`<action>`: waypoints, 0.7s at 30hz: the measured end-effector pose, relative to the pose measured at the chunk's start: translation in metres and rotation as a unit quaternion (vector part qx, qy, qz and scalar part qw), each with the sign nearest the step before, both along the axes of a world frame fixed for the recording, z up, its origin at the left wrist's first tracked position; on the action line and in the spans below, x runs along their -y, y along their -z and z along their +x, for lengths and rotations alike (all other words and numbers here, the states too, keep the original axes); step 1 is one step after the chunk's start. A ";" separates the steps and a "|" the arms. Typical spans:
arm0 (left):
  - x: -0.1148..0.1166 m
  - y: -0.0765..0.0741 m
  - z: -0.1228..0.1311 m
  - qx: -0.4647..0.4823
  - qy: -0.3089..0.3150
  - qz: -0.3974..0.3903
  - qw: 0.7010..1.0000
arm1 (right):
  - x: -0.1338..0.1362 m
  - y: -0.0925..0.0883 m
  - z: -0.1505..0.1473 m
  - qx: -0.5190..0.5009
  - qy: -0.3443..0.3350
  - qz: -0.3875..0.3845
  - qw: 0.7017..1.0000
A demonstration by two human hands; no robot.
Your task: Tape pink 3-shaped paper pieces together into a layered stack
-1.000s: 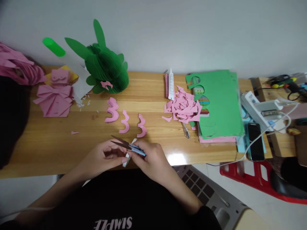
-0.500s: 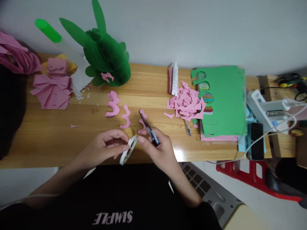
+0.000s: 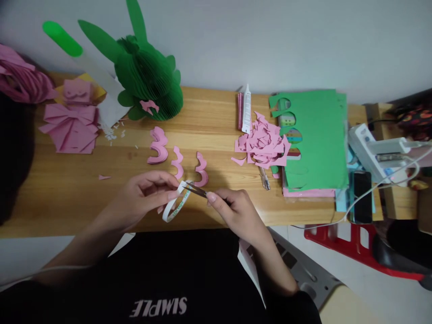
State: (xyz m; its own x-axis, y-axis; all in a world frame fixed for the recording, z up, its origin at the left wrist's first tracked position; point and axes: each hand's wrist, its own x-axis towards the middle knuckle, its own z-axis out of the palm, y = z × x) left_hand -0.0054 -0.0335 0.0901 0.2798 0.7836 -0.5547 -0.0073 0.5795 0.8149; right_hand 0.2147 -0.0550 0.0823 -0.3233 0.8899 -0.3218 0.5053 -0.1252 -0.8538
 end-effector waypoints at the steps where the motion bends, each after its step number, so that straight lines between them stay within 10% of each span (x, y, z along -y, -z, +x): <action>1: 0.000 0.000 0.000 -0.005 0.000 0.004 1.000 | 0.000 0.000 -0.001 0.004 -0.002 0.000 1.000; 21: 0.002 0.001 0.002 -0.025 -0.015 0.043 0.999 | -0.002 -0.005 -0.006 -0.004 0.014 0.004 1.000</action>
